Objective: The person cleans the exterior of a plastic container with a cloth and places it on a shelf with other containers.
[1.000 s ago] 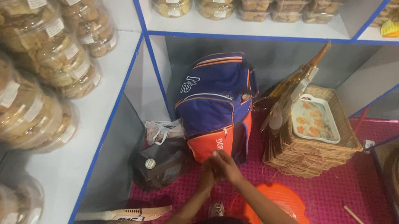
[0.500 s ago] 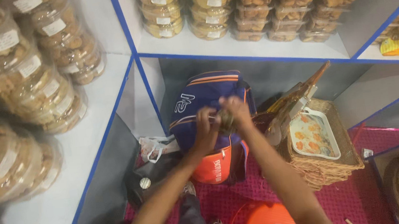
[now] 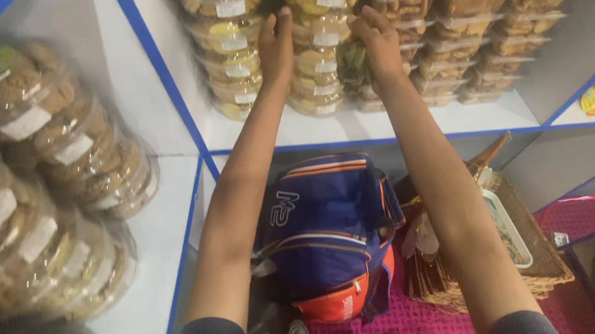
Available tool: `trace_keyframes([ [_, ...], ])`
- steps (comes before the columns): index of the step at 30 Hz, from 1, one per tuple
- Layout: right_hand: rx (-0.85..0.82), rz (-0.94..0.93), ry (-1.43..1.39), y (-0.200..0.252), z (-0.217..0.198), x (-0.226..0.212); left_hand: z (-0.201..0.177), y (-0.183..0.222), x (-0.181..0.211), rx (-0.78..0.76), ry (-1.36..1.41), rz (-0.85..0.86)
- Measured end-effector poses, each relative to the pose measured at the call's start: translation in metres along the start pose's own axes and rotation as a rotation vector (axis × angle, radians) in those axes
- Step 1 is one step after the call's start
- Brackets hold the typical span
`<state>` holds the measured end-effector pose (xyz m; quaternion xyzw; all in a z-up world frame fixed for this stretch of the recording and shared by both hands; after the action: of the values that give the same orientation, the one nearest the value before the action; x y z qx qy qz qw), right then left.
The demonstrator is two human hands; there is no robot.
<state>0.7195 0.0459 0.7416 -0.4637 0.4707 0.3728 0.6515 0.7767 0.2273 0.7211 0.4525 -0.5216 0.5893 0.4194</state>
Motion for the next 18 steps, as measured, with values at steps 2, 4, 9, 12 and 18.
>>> trace_keyframes([
  [2, 0.036, 0.003, -0.019, -0.026, 0.005, 0.012, 0.008, -0.014, 0.011, -0.017, -0.002, -0.026],
  [4, 0.071, 0.002, -0.038, -0.045, 0.01, 0.019, 0.014, -0.026, 0.019, -0.033, -0.002, -0.048],
  [9, 0.113, 0.033, 0.001, -0.04, 0.021, 0.01, 0.023, -0.054, 0.005, -0.026, -0.176, 0.038],
  [12, 0.077, -0.002, -0.031, -0.029, 0.024, 0.003, 0.021, -0.044, 0.02, -0.036, -0.142, -0.002],
  [18, 0.05, 0.014, -0.288, -0.026, 0.029, 0.003, 0.035, -0.08, -0.019, 0.09, -0.054, 0.173],
])
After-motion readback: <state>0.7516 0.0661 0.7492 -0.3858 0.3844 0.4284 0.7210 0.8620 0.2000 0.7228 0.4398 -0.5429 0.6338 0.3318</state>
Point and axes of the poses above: each hand's wrist, its own y-axis away from the middle knuckle, its own z-axis out of the palm, x = y × z, the point moved 1 cm from there along -y, towards the middle knuckle, and after that the axes turned 3 degrees about -y, right-handed, at the moved point
